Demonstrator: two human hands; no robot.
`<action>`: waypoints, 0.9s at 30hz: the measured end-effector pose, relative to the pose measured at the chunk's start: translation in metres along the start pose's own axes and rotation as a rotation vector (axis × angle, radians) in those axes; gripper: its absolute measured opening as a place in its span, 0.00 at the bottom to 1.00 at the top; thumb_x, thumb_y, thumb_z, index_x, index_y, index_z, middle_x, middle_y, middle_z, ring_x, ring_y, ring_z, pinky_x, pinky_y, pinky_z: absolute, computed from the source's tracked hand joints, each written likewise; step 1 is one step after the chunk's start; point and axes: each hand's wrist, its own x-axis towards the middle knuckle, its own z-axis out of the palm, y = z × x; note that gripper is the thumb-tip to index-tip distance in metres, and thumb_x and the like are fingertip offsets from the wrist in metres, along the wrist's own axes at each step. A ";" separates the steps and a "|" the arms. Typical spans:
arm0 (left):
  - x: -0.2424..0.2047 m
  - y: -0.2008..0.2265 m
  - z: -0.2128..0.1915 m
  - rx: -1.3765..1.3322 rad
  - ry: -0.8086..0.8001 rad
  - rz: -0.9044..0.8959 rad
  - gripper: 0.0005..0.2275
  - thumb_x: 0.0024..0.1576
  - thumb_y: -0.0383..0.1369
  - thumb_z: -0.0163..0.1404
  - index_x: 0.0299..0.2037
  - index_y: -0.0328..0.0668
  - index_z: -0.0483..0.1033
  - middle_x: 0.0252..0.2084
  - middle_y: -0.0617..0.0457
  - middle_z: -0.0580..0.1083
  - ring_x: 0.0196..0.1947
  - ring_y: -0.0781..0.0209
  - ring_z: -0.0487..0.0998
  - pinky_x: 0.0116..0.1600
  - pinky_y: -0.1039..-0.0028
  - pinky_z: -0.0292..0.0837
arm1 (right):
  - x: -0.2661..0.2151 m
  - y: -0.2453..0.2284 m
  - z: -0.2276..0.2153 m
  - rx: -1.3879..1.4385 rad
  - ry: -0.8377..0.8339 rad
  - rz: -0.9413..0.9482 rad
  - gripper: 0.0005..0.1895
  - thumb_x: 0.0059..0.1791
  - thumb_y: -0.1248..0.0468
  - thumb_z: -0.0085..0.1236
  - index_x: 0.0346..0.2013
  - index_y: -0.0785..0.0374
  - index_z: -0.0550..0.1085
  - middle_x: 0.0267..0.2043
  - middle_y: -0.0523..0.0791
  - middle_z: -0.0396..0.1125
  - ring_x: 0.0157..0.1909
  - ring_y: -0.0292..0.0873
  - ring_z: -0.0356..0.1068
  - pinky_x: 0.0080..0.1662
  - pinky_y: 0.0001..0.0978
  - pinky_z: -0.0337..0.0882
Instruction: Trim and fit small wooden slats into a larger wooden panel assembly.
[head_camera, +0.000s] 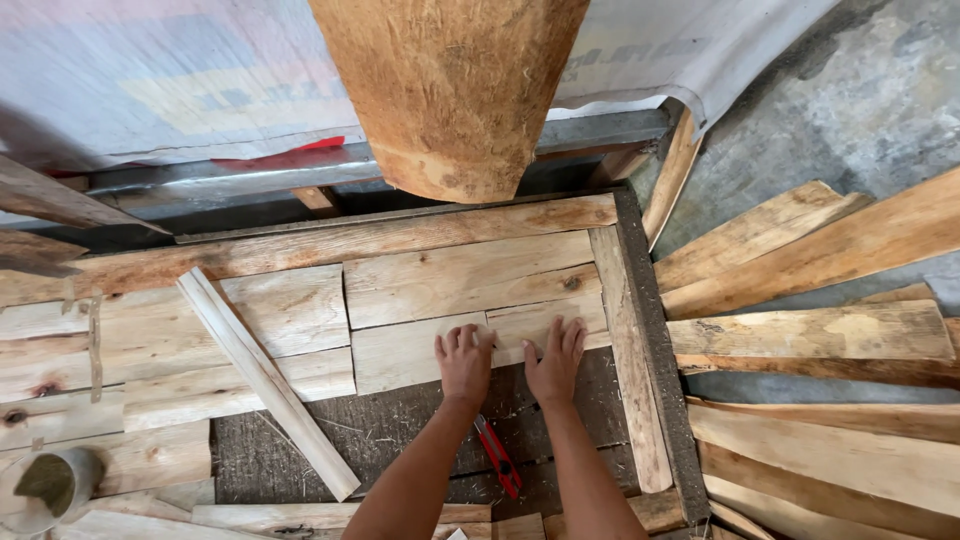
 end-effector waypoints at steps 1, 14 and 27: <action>-0.002 0.001 -0.005 0.002 -0.003 -0.006 0.15 0.57 0.33 0.55 0.54 0.61 0.75 0.60 0.49 0.67 0.64 0.44 0.64 0.70 0.38 0.51 | 0.000 0.001 0.005 0.001 -0.007 -0.001 0.49 0.52 0.41 0.51 0.78 0.60 0.44 0.81 0.62 0.27 0.81 0.65 0.24 0.74 0.56 0.36; -0.012 -0.007 -0.034 -0.106 -0.088 0.070 0.21 0.59 0.38 0.50 0.65 0.59 0.69 0.68 0.50 0.61 0.70 0.49 0.58 0.72 0.38 0.43 | 0.005 -0.026 -0.004 0.061 -0.011 0.150 0.64 0.43 0.31 0.60 0.78 0.62 0.41 0.81 0.61 0.25 0.81 0.65 0.20 0.74 0.59 0.30; -0.019 -0.030 -0.014 0.087 -0.273 0.162 0.33 0.63 0.54 0.38 0.78 0.65 0.41 0.81 0.60 0.38 0.80 0.58 0.33 0.77 0.43 0.26 | 0.003 -0.029 -0.008 0.079 -0.028 0.164 0.64 0.43 0.31 0.58 0.78 0.62 0.41 0.81 0.61 0.24 0.81 0.64 0.19 0.73 0.60 0.29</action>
